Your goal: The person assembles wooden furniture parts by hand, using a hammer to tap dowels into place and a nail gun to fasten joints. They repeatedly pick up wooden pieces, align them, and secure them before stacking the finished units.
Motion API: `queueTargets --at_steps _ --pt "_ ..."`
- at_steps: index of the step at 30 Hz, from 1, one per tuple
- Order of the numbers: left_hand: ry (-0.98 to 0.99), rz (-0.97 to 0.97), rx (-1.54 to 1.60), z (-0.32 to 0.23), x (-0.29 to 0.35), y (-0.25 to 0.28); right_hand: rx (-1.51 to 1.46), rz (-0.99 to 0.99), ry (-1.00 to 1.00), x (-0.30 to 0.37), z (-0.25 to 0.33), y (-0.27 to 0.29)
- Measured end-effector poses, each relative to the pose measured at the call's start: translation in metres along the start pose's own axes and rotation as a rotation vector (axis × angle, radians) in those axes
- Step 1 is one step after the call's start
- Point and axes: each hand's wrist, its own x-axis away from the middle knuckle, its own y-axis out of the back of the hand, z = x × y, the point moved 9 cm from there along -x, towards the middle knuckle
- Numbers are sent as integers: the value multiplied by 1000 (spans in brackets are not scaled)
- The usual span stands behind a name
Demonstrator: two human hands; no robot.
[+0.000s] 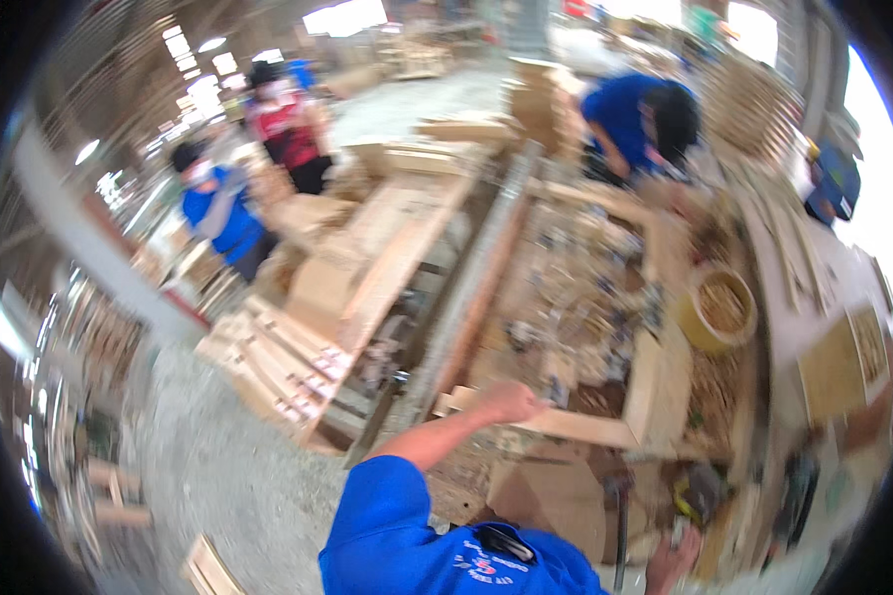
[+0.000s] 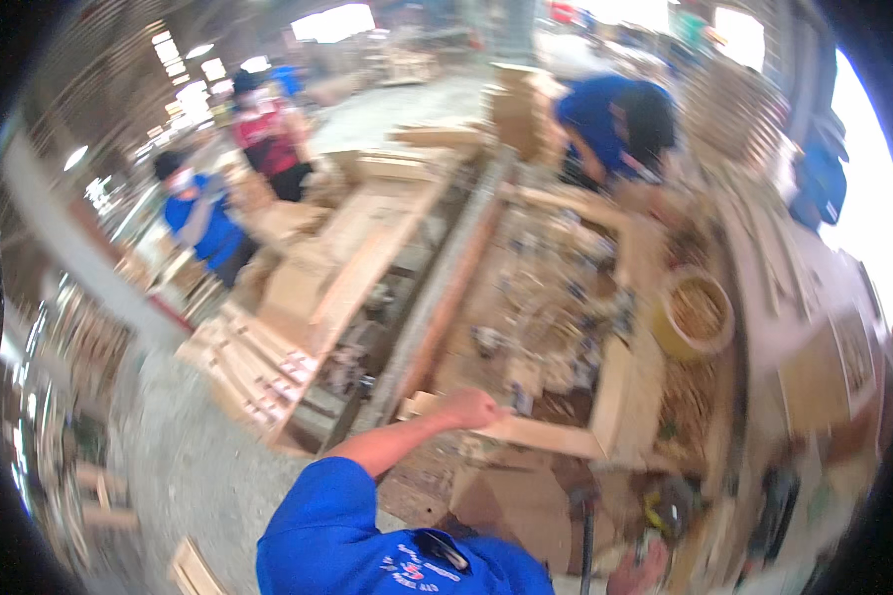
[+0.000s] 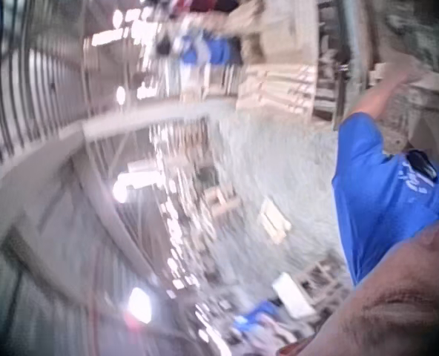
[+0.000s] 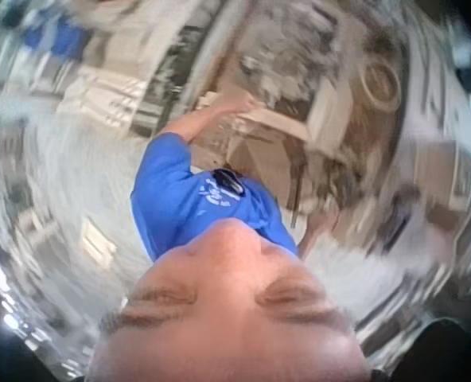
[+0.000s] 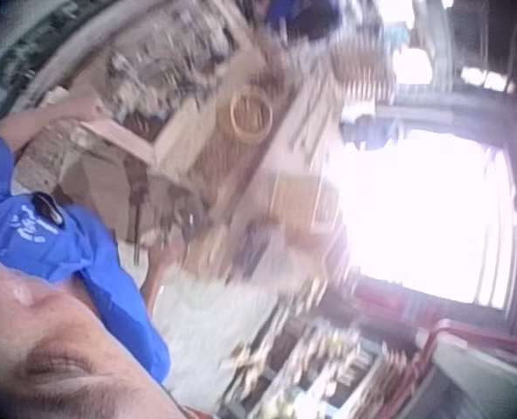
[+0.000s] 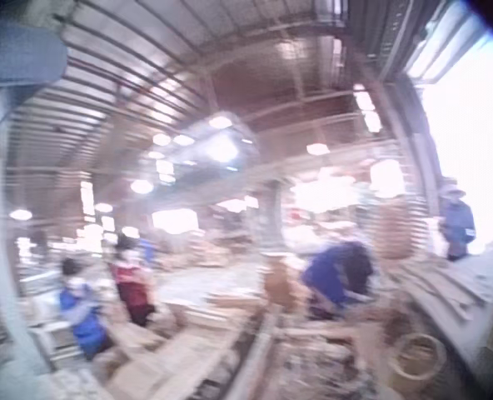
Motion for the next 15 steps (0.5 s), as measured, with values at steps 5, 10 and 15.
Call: queueTargets --at_steps 5,10,15 --pt "-51 21 26 -19 35 41 -42 374 -187 -37 41 -11" --pt "-187 96 464 -82 48 32 -659 574 -229 -42 85 -111" --pt "-330 199 1010 -204 31 12 -1149 606 78 -78 232 -90"
